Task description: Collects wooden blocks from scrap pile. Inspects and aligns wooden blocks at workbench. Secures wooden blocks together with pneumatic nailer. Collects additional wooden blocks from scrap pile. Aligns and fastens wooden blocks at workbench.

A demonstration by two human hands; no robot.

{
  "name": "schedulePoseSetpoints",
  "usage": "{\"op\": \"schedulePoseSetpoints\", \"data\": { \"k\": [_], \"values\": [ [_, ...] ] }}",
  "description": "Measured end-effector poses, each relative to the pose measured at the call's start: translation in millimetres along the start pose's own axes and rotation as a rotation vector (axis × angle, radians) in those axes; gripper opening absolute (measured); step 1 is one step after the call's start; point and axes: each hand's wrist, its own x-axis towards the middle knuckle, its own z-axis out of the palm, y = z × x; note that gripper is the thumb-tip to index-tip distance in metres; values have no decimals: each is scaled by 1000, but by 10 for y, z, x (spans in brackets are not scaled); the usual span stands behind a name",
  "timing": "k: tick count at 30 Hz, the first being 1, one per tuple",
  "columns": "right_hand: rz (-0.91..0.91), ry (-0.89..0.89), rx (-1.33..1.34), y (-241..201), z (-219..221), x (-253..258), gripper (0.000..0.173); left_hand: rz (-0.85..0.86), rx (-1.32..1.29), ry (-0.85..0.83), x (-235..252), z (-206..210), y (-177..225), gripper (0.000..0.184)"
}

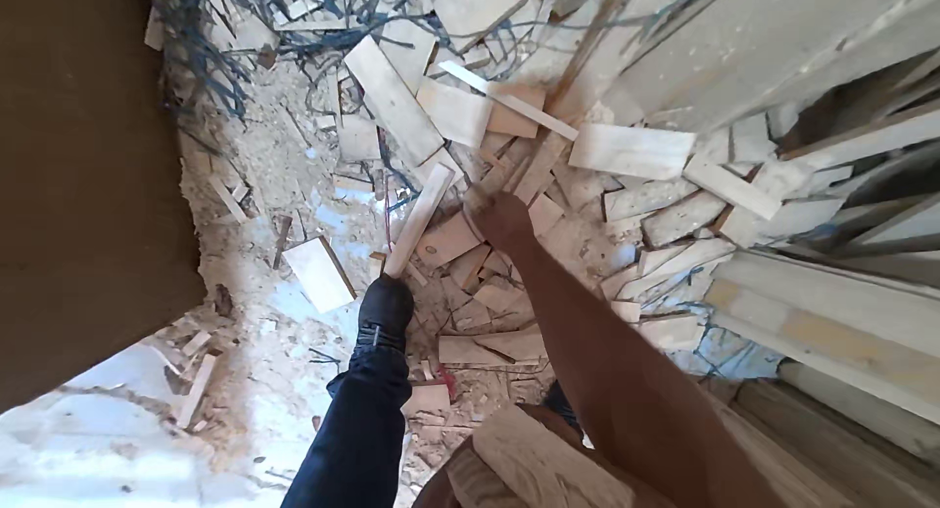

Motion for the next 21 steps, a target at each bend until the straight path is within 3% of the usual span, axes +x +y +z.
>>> {"op": "schedulePoseSetpoints", "data": {
  "k": [3,5,7,9,13,14,17,19,21],
  "values": [
    [55,238,487,243,-249,-433,30,89,66,156,-73,-151,-196,38],
    [53,297,910,450,-512,-760,28,120,18,245,-133,-258,-277,36],
    [-24,310,1118,636,-789,-1132,24,133,28,341,-49,-185,-206,33],
    [-138,278,1102,741,-1025,-1584,32,138,70,419,43,-128,-163,35],
    [-198,215,976,726,-1244,-2511,75,159,172,661,171,-58,-242,53],
    [-216,213,962,701,-1230,-2719,76,158,203,690,191,-52,-263,55],
    [-307,169,989,592,-1056,-3255,55,152,240,703,248,10,-283,56],
    [-391,142,1020,596,-858,-3417,40,149,213,601,225,9,-288,54],
    [-470,217,993,657,-784,-3372,36,182,165,449,131,-153,-368,55]
  ]
}}
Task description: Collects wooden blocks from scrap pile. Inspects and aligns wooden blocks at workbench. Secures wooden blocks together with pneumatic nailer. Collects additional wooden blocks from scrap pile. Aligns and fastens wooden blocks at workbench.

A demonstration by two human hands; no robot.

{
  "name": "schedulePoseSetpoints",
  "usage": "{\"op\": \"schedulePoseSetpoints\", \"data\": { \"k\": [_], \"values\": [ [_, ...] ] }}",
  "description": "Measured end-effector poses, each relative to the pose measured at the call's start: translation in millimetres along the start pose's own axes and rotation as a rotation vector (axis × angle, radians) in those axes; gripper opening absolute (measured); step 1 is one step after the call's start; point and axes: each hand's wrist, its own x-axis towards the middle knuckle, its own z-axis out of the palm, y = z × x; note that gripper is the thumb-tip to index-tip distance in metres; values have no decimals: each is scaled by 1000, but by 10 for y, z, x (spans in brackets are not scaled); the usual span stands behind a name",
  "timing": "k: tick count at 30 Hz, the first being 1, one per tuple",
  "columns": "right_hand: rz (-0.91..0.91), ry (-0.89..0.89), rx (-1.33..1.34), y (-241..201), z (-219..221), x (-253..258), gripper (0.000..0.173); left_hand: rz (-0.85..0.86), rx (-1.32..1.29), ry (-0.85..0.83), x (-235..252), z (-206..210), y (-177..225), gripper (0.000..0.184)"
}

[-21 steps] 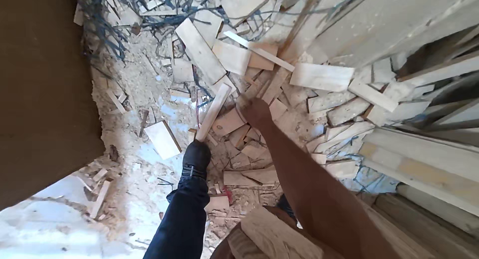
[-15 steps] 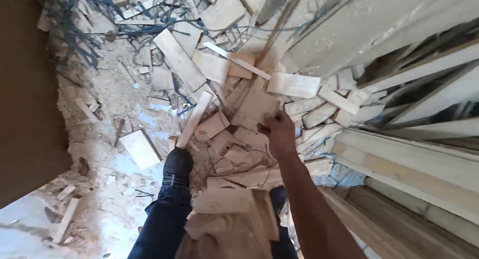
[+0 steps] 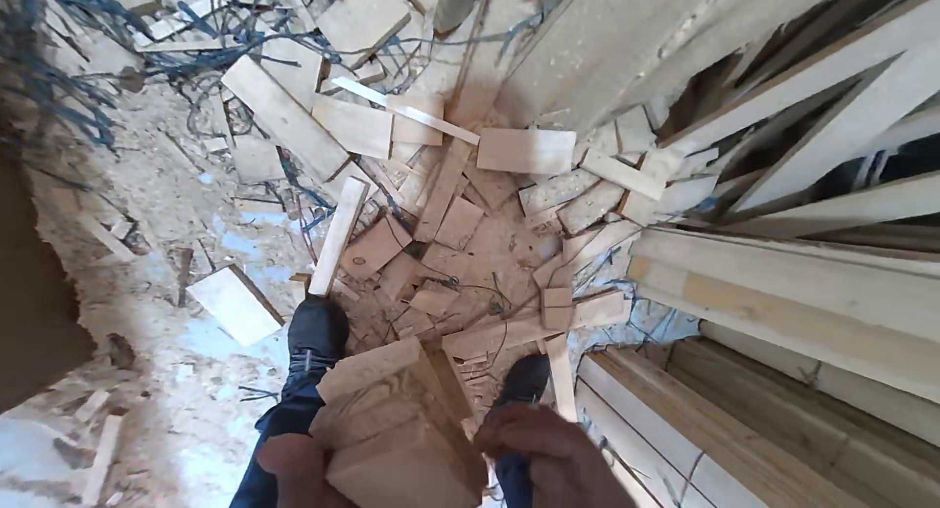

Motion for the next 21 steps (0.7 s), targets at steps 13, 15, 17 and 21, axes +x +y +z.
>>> {"op": "schedulePoseSetpoints", "data": {
  "k": [13,15,17,21],
  "values": [
    [776,267,-485,2534,-271,2669,69,-168,-102,-219,-195,-129,53,56],
    [730,310,-403,2610,-151,2673,61,-133,-63,-205,-207,-191,47,53],
    [676,259,-440,2492,-119,2615,56,-81,7,-190,-84,-179,34,49],
    [487,201,-618,1993,-157,2108,46,-78,73,71,34,-37,-75,64]
  ]
}}
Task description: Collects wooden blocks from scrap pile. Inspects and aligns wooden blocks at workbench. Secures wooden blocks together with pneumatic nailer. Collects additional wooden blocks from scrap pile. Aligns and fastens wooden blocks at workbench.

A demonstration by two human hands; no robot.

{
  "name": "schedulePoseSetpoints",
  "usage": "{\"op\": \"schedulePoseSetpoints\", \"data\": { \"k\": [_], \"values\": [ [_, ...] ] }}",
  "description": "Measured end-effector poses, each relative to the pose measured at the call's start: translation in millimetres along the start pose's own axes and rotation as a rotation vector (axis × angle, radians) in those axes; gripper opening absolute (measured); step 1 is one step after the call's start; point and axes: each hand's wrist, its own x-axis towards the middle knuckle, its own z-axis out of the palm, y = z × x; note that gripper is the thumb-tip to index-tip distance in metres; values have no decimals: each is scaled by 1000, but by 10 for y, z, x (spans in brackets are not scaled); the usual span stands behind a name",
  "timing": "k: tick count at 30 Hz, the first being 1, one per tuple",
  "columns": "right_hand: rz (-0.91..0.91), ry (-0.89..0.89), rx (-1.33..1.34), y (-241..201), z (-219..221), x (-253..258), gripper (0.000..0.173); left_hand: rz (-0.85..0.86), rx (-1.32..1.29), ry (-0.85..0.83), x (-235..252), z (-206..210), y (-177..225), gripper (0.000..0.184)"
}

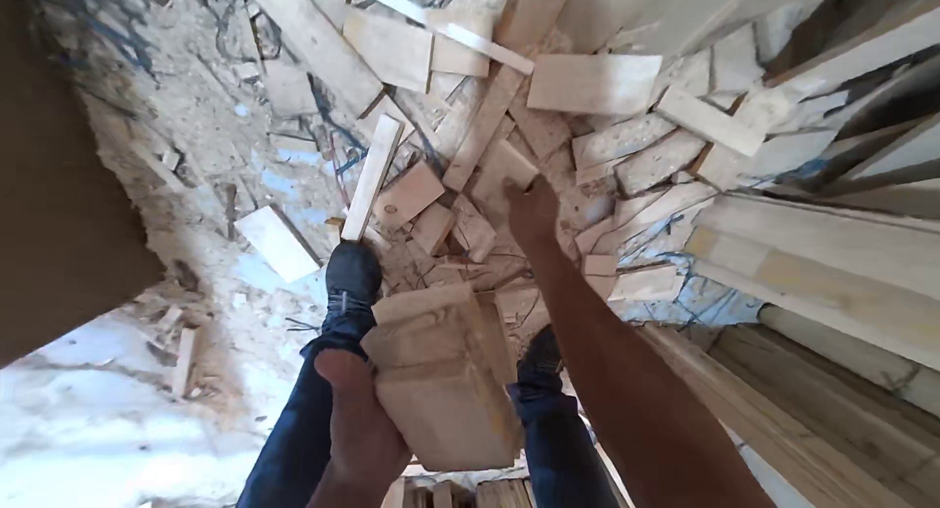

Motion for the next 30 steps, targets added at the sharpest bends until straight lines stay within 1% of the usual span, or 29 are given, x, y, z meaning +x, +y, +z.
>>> {"op": "schedulePoseSetpoints", "data": {
  "k": [1,2,3,4,5,7,10,11,13,15,16,18,19,21,24,26,28,30],
  "values": [
    [-58,40,18,-22,-146,-178,45,14,-8,-46,13,-111,-40,64],
    [-126,94,44,-38,-312,-373,44,20,1,-28,8,-148,-42,66],
    [-216,149,63,-44,-501,-580,41,4,18,84,16,-25,19,70],
    [-310,204,79,-52,-706,-775,39,-13,-3,147,35,76,71,74],
    [-393,247,92,-62,-915,-958,38,-21,-25,170,46,131,97,74],
    [-504,325,122,-95,-1296,-1266,37,-18,-72,122,47,134,84,69],
    [-568,408,204,-180,-1664,-1553,37,-10,-127,47,44,110,54,58],
    [-543,393,278,-204,-1738,-1597,38,-10,-147,25,36,107,53,55],
    [-436,338,461,-235,-1845,-1597,39,-2,-143,23,40,121,68,53],
    [-281,258,592,-231,-1883,-1579,27,13,-88,66,39,145,63,51],
    [-191,227,647,-223,-1872,-1591,24,18,-74,70,39,145,48,51],
    [-55,224,669,-232,-1816,-1620,31,32,-41,82,52,143,18,52],
    [-18,225,655,-229,-1785,-1631,36,38,-41,81,54,138,7,52],
    [6,201,636,-200,-1731,-1633,41,43,-55,71,47,117,-15,52],
    [75,129,644,-146,-1676,-1604,43,37,-48,87,34,109,-48,52],
    [195,38,730,-101,-1661,-1585,45,41,-24,88,29,118,-58,52],
    [335,-107,868,-32,-1645,-1553,47,54,6,73,24,118,-63,51],
    [390,-371,1112,99,-1619,-1517,51,61,21,77,23,126,-68,51]
  ]
}}
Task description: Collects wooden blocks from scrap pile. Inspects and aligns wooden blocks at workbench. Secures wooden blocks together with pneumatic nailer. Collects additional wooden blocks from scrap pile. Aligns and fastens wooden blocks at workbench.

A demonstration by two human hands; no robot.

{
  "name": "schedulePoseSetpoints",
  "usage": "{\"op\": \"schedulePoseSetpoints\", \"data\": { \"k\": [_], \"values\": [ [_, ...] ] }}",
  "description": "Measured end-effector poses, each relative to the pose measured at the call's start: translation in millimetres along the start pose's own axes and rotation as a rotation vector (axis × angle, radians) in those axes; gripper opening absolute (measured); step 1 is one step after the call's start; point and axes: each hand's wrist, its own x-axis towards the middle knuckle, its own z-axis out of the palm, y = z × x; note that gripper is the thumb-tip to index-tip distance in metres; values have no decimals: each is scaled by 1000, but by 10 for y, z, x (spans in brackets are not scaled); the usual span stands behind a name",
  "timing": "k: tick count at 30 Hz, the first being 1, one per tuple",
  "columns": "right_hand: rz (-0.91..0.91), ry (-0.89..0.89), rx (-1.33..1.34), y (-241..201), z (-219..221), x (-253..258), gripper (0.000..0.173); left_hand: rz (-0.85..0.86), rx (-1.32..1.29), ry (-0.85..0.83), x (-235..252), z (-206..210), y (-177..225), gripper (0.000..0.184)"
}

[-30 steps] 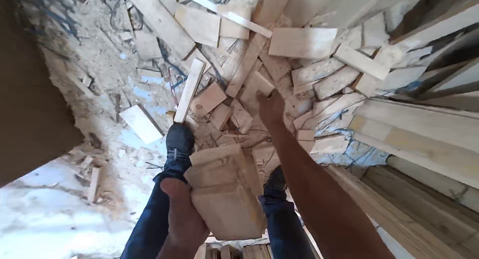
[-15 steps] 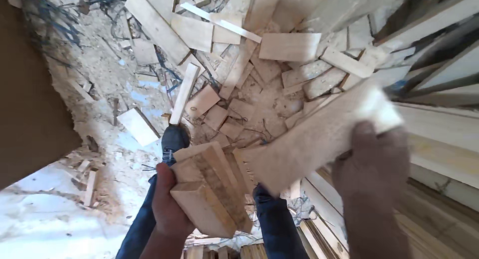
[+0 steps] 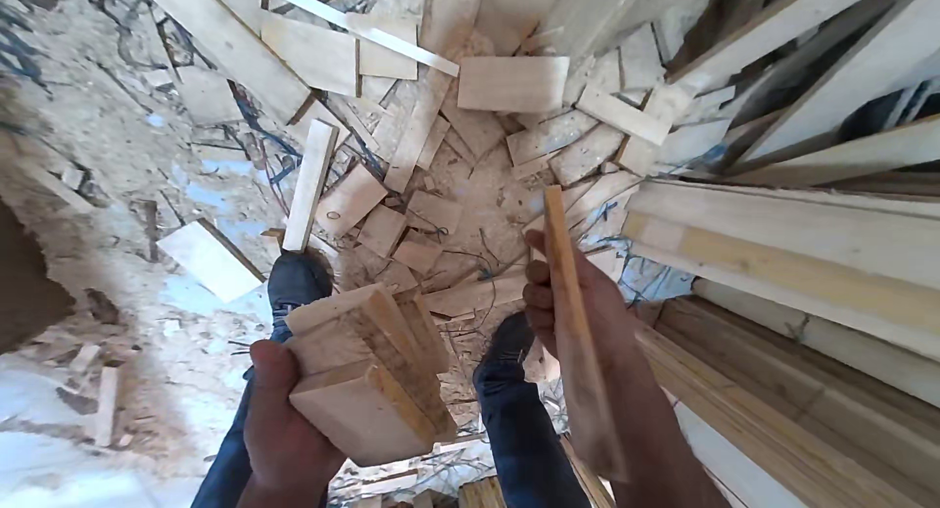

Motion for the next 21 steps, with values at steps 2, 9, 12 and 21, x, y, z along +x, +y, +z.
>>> {"op": "schedulePoseSetpoints", "data": {
  "k": [2,9,12,21],
  "values": [
    [80,-362,252,151,-259,109,54,4,20,11,-2,5,0,51],
    [151,-723,596,440,-385,319,57,1,-7,13,4,32,4,49],
    [165,-681,583,453,-385,308,56,-13,0,17,-2,34,-10,50],
    [87,-341,102,388,-431,319,52,-22,53,42,5,30,-11,52]
  ]
}}
